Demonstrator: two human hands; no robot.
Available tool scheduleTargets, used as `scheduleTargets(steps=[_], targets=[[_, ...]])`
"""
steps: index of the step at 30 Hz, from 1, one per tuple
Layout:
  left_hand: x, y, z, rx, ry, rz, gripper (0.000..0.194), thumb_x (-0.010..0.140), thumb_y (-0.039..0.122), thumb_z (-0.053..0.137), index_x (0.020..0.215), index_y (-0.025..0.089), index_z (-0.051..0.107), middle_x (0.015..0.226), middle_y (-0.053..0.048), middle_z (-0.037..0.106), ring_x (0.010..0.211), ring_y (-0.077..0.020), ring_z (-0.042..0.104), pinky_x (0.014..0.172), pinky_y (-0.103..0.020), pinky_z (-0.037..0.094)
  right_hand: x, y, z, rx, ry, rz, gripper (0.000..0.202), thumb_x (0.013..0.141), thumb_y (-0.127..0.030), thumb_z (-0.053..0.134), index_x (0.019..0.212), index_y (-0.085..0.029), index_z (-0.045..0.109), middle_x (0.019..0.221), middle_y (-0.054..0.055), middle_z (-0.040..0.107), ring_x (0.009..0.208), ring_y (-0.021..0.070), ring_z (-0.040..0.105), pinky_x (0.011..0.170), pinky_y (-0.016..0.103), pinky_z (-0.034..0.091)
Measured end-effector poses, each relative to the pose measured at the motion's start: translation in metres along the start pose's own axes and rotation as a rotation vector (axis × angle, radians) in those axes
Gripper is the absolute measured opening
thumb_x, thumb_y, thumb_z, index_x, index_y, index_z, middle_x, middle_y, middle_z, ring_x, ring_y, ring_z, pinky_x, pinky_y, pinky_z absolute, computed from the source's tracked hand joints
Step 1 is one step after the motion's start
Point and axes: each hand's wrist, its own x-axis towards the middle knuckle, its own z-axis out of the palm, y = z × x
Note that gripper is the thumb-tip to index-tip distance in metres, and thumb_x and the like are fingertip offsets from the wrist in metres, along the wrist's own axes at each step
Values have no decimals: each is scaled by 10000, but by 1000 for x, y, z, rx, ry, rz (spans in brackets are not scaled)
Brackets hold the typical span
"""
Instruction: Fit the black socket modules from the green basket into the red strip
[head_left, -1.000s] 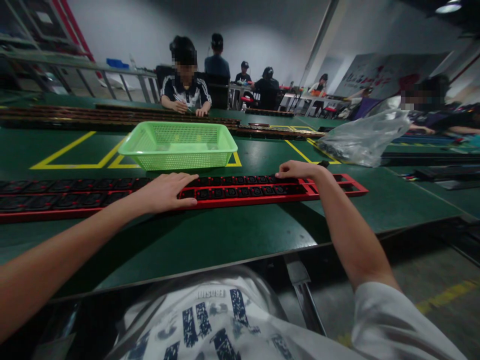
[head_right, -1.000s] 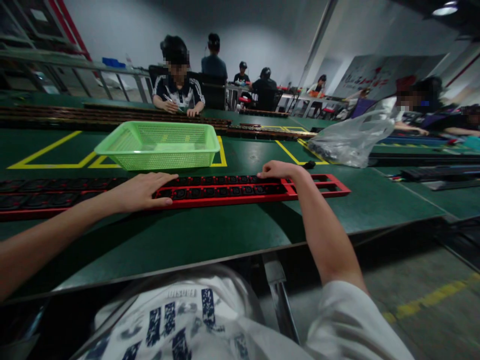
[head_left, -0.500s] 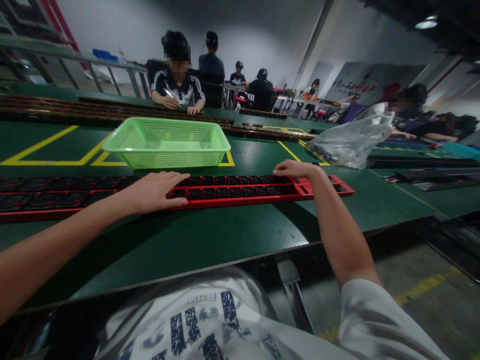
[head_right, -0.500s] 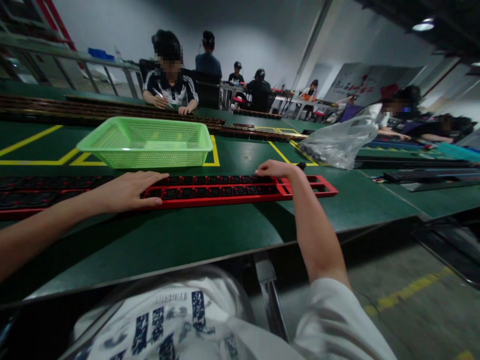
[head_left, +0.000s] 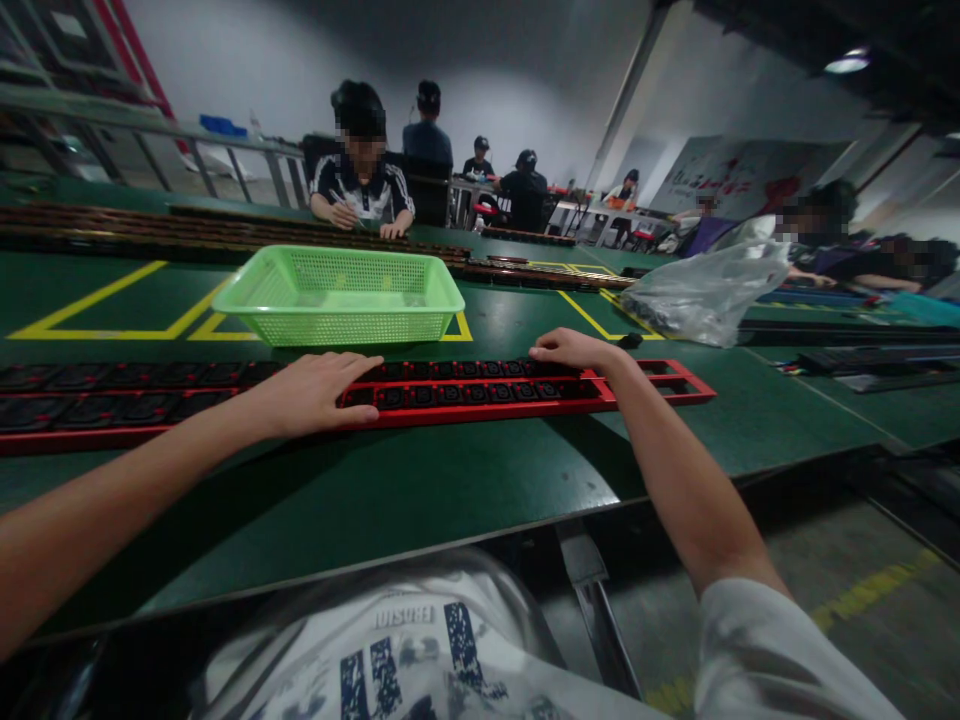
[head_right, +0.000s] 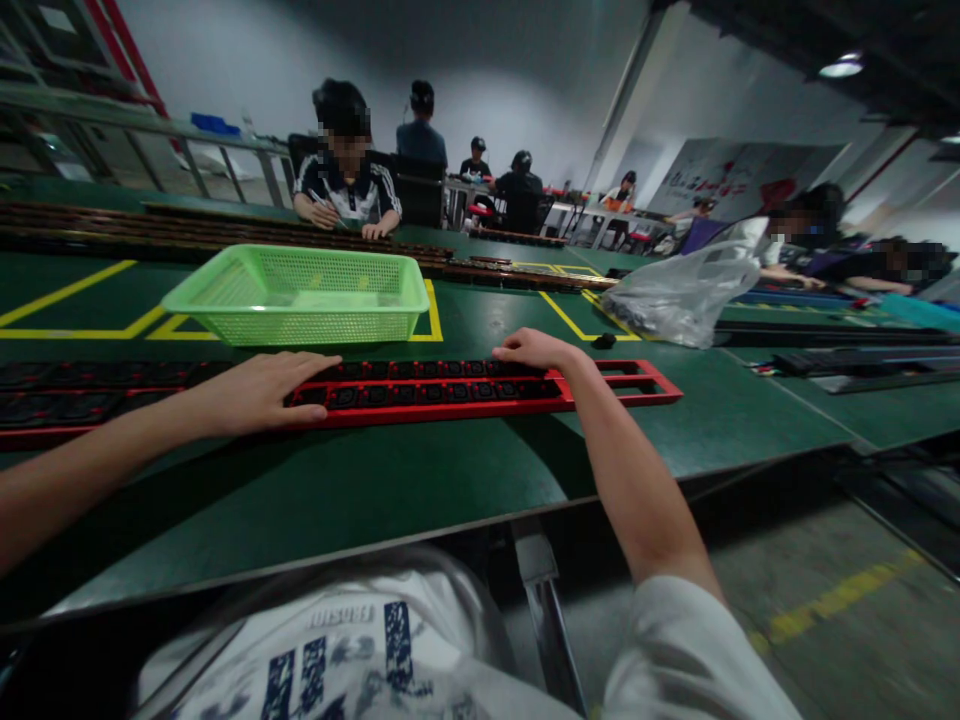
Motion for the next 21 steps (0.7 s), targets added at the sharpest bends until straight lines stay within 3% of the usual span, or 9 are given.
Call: scheduleTargets(steps=[8,13,21], targets=[[-1,5,-2,7,-20,-13,996,993,765,413,1733,98,397,1719,-217,515,1548,-404,538,1270,-532,417,10,-9,12,49,27,-72,508,819,-723,665,789,-216,648,793,36,651,760,211,570,706,343,382],[-1,5,-3,-5,-13,-9,1003,992,770,425,1724,85,411,1711,-224,521,1550,-407,535,1283,-541,404,12,-24,19,51,60,-148,453,930,-628,612,911,-195,744,906,62,747,840,229,631,773,341,442],[-1,3,1,2,9,-14,947,1008,744,463,1726,128,422,1720,-201,521,1555,-393,536,1281,-529,411,16,-39,29,53,53,-179,394,968,-541,632,926,-174,770,945,91,779,861,242,682,795,347,470]])
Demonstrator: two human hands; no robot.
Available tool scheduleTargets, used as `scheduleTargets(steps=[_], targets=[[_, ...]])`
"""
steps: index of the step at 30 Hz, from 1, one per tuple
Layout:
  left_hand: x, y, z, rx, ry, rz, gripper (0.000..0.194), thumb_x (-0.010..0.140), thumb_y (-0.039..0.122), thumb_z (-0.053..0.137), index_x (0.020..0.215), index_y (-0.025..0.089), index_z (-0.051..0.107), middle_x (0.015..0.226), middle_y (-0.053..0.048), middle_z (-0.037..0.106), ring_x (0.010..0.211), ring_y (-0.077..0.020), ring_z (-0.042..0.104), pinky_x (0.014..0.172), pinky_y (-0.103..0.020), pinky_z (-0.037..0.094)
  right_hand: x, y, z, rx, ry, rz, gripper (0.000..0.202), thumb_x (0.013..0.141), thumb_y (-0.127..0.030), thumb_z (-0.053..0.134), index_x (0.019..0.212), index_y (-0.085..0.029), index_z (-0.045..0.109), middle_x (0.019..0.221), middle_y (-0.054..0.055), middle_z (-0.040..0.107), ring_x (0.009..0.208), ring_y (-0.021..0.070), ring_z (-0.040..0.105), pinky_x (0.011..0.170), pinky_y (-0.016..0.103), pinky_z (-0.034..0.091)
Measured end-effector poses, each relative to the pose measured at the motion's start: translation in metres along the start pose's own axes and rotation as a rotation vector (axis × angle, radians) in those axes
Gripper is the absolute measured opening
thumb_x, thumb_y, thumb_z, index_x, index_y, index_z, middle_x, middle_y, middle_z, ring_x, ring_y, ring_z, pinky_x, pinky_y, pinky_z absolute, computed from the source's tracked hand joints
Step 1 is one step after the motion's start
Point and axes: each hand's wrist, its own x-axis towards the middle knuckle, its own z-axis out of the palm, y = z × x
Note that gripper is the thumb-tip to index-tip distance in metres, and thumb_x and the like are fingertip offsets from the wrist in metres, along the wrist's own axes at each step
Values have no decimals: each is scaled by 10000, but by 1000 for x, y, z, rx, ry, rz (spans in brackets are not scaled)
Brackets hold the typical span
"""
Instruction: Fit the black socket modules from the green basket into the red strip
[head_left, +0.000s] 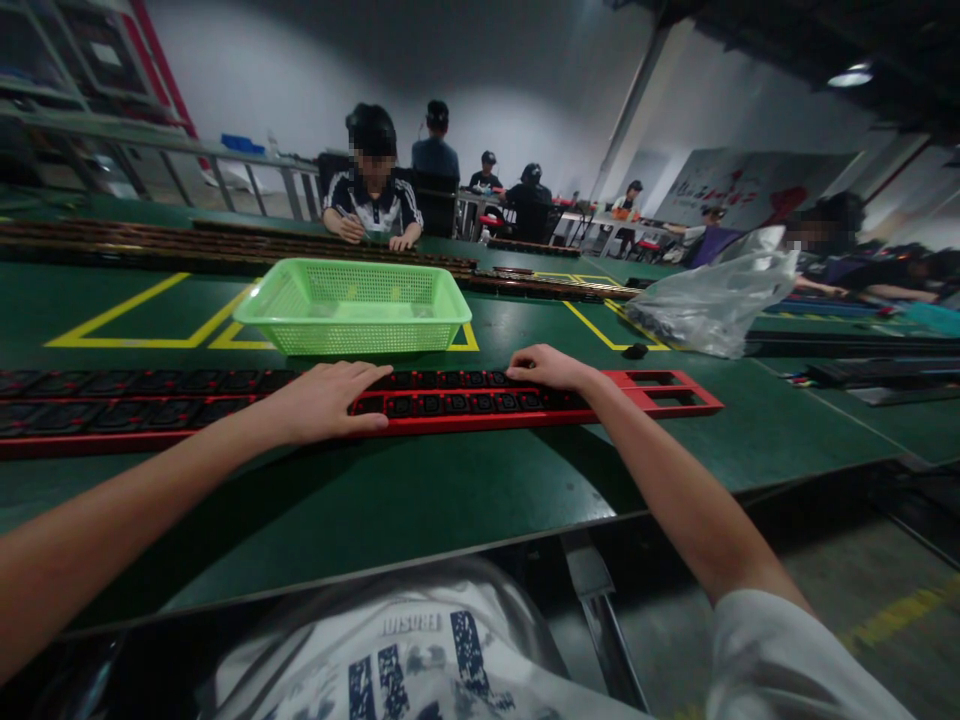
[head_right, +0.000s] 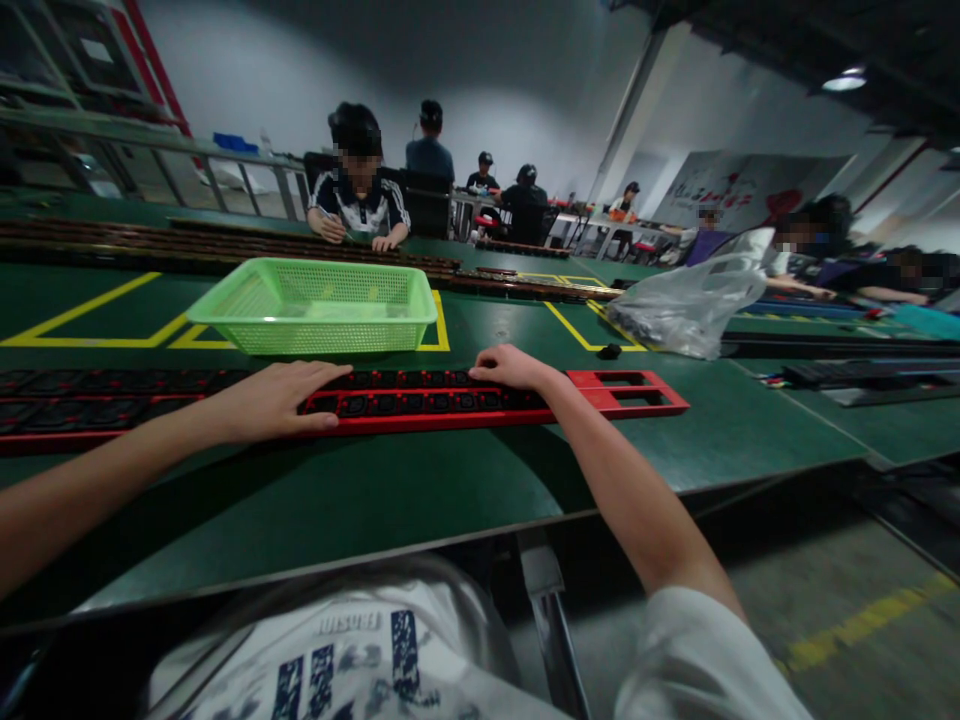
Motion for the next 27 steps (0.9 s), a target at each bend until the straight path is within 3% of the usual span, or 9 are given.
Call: scheduleTargets(steps=[3,7,12,18,23,27], targets=[[0,0,0,10,-18,-2,958,1014,734,438,1733,102,398,1733,-209,498,1567,-398,517,1288,-546,402,-2,-5,1,-17,39,-15,344,1009,-473,622,963,-171,780,979,100,798,888,245,708,821,352,504],[0,1,-1,17,-22,3,954,1021,717,420,1736,86,385,1738,-212,489,1561,-403,517,1287,-554,400,-4,-20,5,66,128,-151,266,989,-358,686,1176,-190,773,1138,103,811,987,242,739,915,376,575],[0,1,-3,11,-22,3,950,1019,728,441,1729,99,400,1732,-208,498,1556,-402,525,1280,-535,406,-2,-35,11,10,124,-358,168,990,-299,670,1037,-208,804,1133,107,808,1065,262,744,1029,440,582],[0,1,-4,29,-34,-3,977,1021,757,415,1740,96,374,1730,-207,498,1551,-397,523,1277,-529,400,-2,-33,14,-21,164,-379,188,975,-288,703,1095,-197,815,1153,117,817,1063,268,750,1022,457,592],[1,-1,-2,33,-25,-2,956,1026,747,436,1739,112,382,1727,-201,506,1544,-394,535,1263,-514,412,-1,-35,17,-68,185,-386,131,974,-273,723,1034,-202,816,1119,111,819,1039,264,751,998,446,606],[1,0,-2,31,-9,9,941,1027,728,461,1732,108,395,1721,-205,514,1542,-393,544,1255,-501,423,1,-39,23,-109,200,-439,216,1000,-240,686,1168,-190,812,1200,137,811,1138,296,743,1060,511,598]])
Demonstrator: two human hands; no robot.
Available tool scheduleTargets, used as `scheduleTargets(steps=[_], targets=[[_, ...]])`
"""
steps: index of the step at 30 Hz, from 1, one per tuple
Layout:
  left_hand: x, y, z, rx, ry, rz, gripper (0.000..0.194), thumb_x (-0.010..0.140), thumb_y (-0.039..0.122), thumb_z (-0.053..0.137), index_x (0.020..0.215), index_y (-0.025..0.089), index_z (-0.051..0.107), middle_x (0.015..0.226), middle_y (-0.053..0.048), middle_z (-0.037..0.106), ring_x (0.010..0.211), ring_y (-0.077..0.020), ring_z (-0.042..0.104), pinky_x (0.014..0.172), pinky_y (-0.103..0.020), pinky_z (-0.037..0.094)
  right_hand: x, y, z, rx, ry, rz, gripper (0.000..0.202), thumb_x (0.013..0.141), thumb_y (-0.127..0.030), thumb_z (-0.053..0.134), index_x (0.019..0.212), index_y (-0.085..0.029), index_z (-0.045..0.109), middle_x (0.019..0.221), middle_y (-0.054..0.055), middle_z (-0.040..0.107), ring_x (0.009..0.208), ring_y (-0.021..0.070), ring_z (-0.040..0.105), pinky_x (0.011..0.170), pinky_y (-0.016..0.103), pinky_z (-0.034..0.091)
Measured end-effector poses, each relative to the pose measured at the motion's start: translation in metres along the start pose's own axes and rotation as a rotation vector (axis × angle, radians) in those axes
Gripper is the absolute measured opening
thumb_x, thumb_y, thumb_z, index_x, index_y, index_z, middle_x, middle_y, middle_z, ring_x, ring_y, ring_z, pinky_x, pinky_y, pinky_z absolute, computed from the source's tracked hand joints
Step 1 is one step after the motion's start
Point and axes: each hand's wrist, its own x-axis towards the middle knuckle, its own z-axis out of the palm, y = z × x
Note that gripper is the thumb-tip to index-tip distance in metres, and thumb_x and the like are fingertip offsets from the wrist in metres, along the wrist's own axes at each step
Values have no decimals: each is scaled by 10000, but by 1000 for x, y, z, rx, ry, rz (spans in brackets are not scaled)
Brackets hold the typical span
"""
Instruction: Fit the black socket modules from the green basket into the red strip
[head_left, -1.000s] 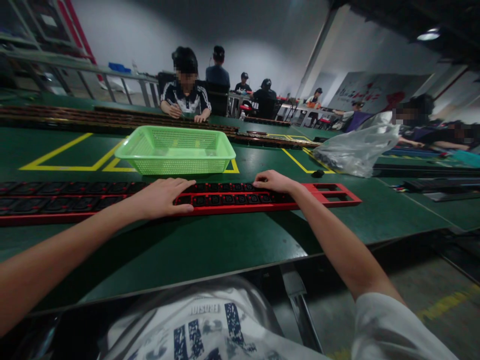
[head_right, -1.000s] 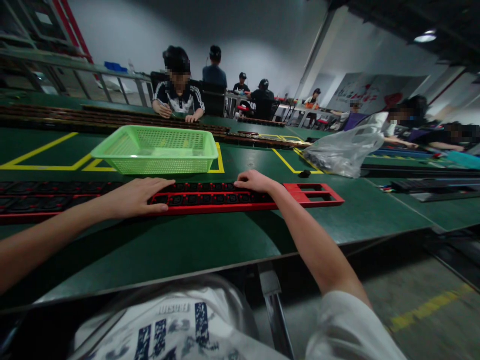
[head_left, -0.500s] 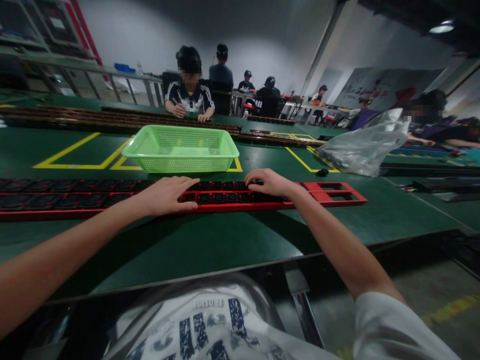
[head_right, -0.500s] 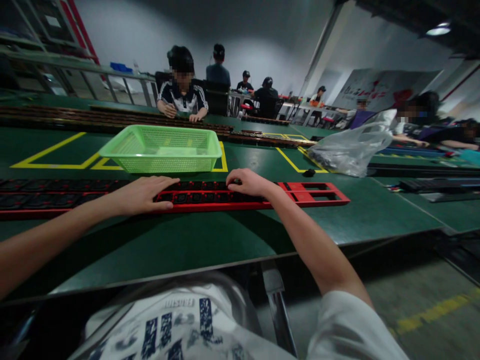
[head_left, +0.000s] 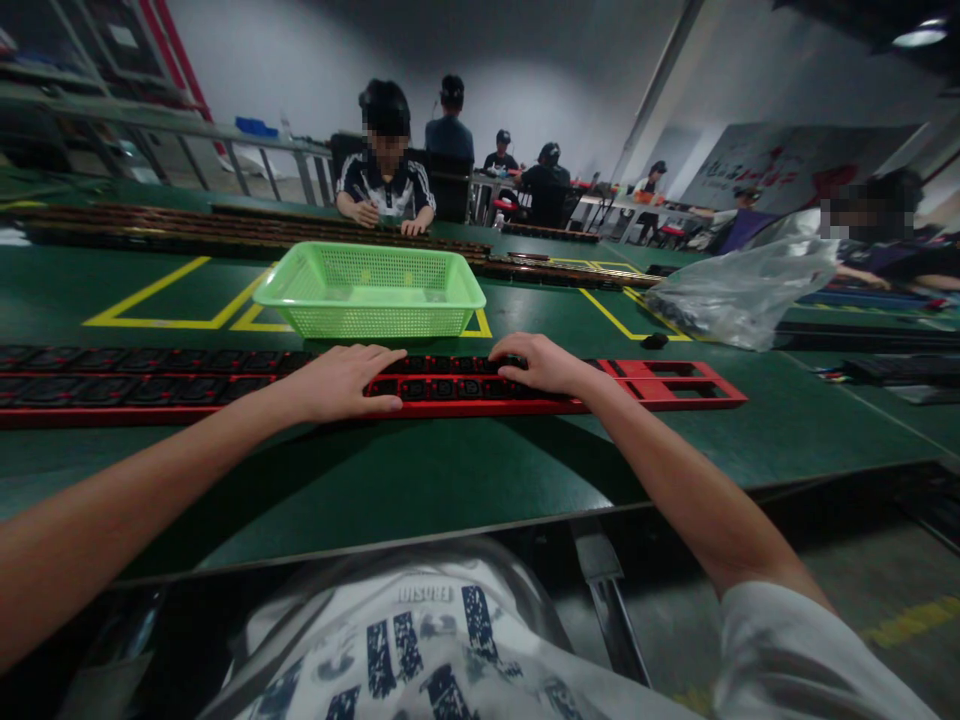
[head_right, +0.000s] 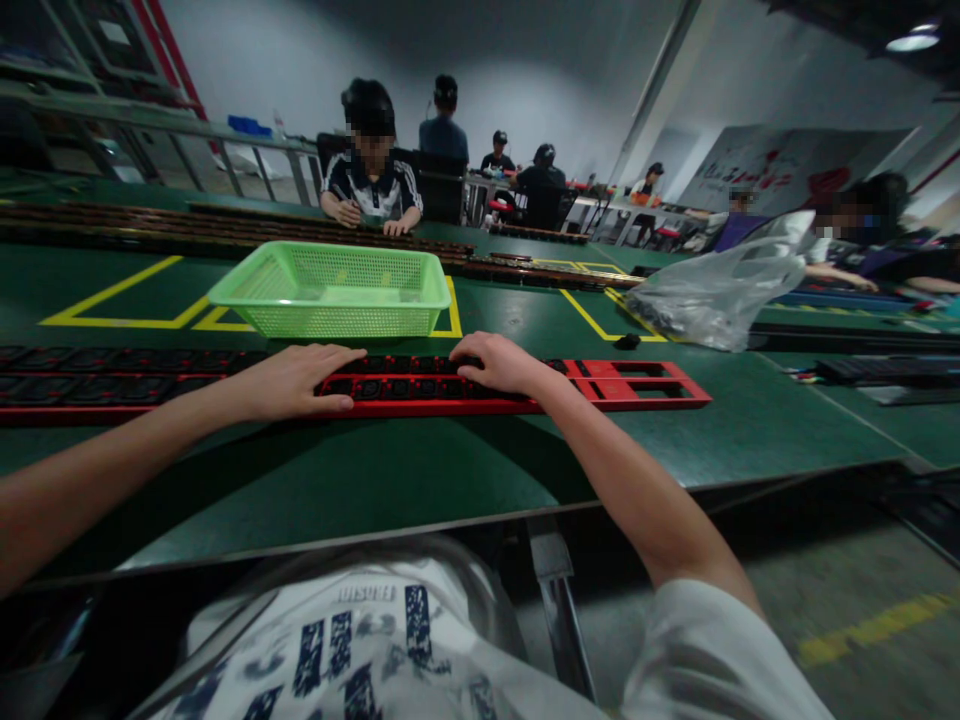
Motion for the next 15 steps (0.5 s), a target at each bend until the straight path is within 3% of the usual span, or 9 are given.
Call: scheduleTargets(steps=[4,15], targets=[[0,2,-2,-6,-9,-3,965,1020,745,443,1730,93,393,1712,-217,520,1534,-399,549,1256,-508,421,3,-3,7,13,4,-79,264,1051,-248,638,1251,-209,806,1312,127,798,1266,292,718,1150,546,562],[0,4,-5,-16,-32,0,1019,1003,773,382,1736,66,363,1726,-228,492,1535,-415,531,1268,-533,402,6,-19,9,-67,-21,-38,298,1078,-278,591,1277,-171,786,1300,160,783,1245,317,706,1134,555,569]])
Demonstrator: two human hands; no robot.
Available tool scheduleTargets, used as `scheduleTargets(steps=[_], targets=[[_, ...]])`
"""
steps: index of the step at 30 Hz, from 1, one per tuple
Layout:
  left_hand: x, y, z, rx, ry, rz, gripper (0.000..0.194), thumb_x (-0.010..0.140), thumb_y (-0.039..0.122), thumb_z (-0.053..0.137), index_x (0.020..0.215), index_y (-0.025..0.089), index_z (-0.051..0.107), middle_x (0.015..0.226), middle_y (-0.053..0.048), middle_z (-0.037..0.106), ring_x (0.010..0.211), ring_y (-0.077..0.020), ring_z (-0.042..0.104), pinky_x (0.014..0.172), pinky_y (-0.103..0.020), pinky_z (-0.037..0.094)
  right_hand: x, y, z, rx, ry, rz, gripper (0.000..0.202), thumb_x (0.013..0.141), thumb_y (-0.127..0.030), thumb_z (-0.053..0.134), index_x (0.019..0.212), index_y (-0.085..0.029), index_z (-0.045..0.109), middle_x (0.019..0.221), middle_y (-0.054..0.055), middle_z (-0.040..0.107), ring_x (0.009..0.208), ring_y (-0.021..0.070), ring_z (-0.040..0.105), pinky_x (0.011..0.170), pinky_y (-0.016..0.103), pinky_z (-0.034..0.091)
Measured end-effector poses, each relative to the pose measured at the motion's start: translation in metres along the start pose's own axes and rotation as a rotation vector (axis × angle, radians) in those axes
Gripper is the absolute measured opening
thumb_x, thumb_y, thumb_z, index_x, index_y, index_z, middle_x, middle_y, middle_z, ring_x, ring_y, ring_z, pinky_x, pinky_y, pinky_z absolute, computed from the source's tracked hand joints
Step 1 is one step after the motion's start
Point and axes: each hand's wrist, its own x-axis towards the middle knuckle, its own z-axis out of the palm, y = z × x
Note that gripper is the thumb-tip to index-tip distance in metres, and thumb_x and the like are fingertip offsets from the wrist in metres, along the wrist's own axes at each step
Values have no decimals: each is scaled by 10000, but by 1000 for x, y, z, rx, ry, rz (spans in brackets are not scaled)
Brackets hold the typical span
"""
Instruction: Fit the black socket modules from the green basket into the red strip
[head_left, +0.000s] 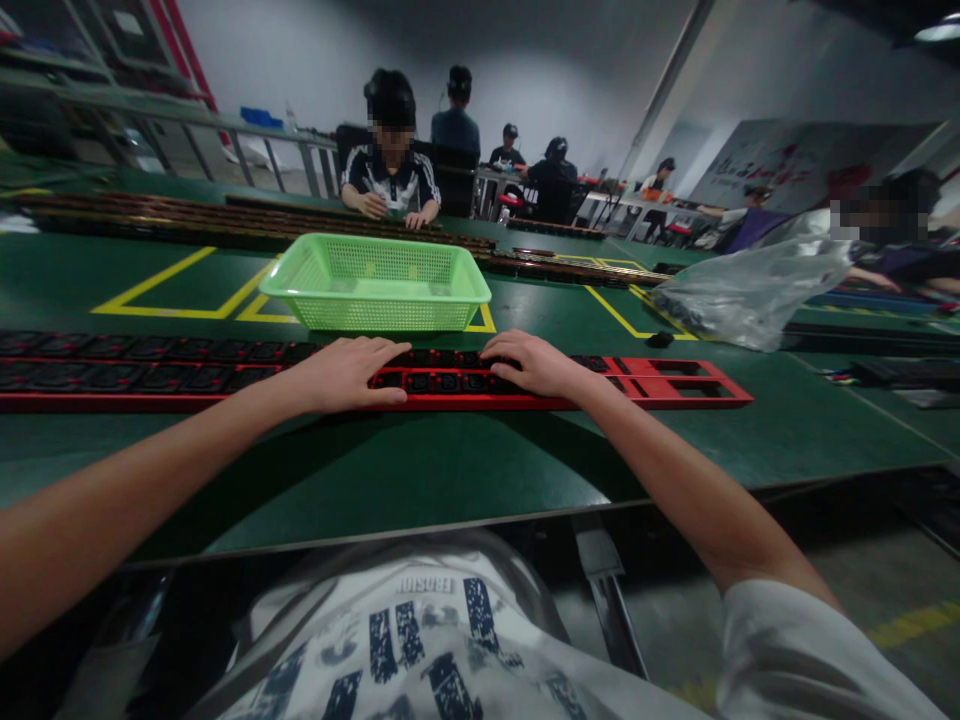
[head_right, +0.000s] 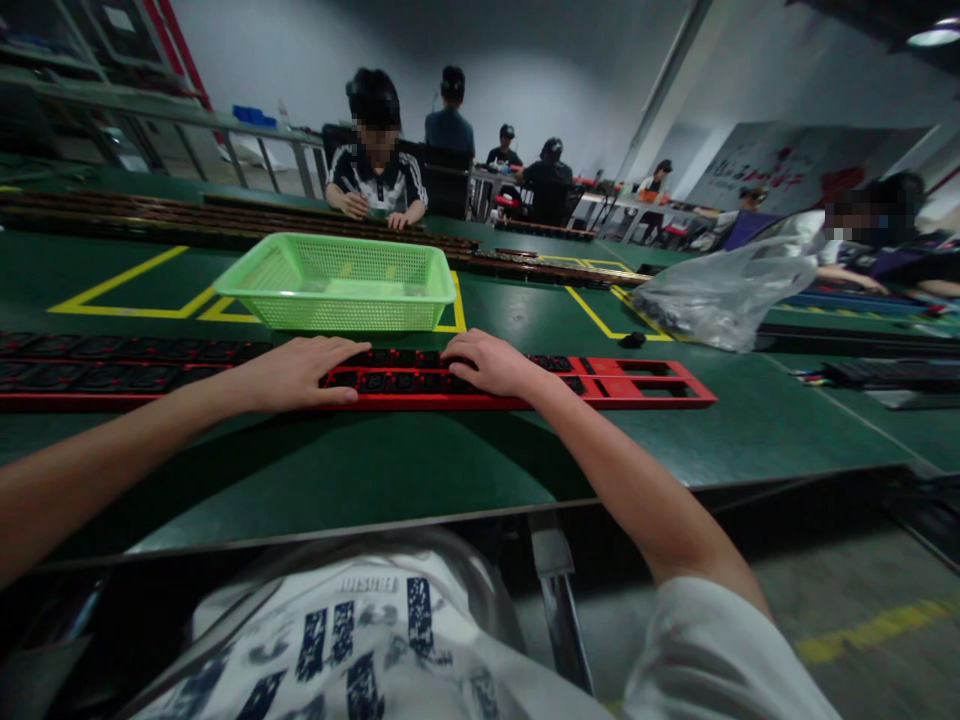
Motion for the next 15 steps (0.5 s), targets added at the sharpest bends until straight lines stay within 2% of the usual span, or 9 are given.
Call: scheduleTargets(steps=[15], targets=[[0,-4,3,-12,18,9,1004,1017,795,395,1742,101,364,1727,-224,493,1539,-405,526,1272,-529,388,3,1,1,21,-18,45,220,1062,-283,579,1199,-207,733,1224,139,751,1180,308,678,1084,520,565]])
